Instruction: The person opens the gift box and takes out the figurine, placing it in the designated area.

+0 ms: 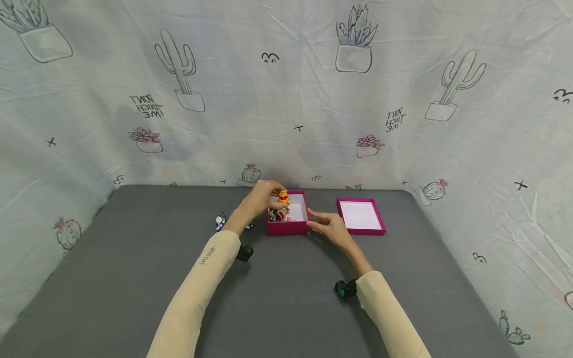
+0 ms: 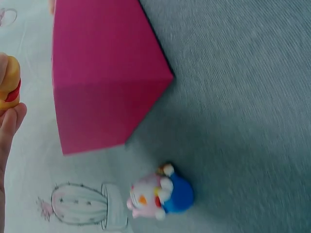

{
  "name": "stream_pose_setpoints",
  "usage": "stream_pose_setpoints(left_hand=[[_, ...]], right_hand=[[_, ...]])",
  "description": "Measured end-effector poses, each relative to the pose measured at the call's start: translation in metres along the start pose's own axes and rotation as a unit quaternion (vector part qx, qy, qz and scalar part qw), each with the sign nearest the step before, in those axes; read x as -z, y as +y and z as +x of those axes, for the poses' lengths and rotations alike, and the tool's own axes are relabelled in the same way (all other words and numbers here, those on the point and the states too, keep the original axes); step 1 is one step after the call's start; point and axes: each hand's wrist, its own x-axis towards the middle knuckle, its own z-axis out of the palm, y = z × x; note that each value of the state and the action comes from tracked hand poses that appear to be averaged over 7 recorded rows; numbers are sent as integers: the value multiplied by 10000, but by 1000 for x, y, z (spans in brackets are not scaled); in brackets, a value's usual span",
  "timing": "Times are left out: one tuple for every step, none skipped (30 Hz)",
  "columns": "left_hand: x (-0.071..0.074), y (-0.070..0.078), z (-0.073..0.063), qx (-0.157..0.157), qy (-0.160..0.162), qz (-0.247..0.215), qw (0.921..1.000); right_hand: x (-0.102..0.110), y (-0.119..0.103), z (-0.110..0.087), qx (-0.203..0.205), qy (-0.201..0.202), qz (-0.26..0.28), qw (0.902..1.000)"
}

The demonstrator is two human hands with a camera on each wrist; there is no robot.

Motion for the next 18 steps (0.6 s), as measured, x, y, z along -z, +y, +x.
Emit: stream_pose_setpoints(left_hand=[[2, -2, -2, 8, 37, -41, 10000], [5, -4, -4, -5, 81, -87, 9999], [7, -6, -5, -48, 135, -113, 9998], [9, -8, -7, -55, 174, -133, 9997], [11, -10, -9, -33, 209, -173, 9996], [13, -12, -11, -49, 243, -201, 9995], [15, -14, -13, -56, 286, -224, 9993], [16, -16, -15, -80, 328, -238, 9991], [18, -17, -16, -71, 360, -243, 9990], [19, -19, -18, -45, 378, -237, 9990], [20, -20, -19, -10, 394, -247, 9989], [21, -21, -20, 24, 399, -235, 9989], [23, -21, -22, 75, 395, -238, 9989], [24, -22, -23, 132, 391, -241, 9989], [26, -22, -25, 196, 390, -265, 9987], [27, -23, -26, 249, 379, -268, 9986], [29, -24, -28, 311, 377, -278, 9984], [31, -24, -31, 351, 380, -279, 9983]], right_hand=[[0, 0, 0, 7, 4, -6, 10000], [-1, 0, 0, 19, 13, -16, 10000], [-1, 0, 0, 40, 23, -31, 10000], [-1, 0, 0, 60, 29, -22, 10000], [-1, 0, -1, 93, 34, -20, 9999], [-1, 0, -1, 128, 46, -37, 9999], [-1, 0, -1, 155, 55, -60, 9998], [-1, 0, -1, 185, 63, -84, 9998], [-1, 0, -1, 206, 72, -115, 9997], [-2, 0, -1, 239, 74, -140, 9996], [-2, 0, -2, 262, 85, -160, 9995], [-2, 0, -2, 277, 97, -173, 9994], [-3, 0, -2, 305, 100, -185, 9993], [-3, 1, -2, 337, 107, -190, 9992], [-3, 1, -2, 377, 113, -205, 9990], [-3, 1, -2, 408, 117, -206, 9989], [-3, 1, -2, 422, 126, -202, 9988], [-4, 2, -2, 431, 132, -196, 9988]])
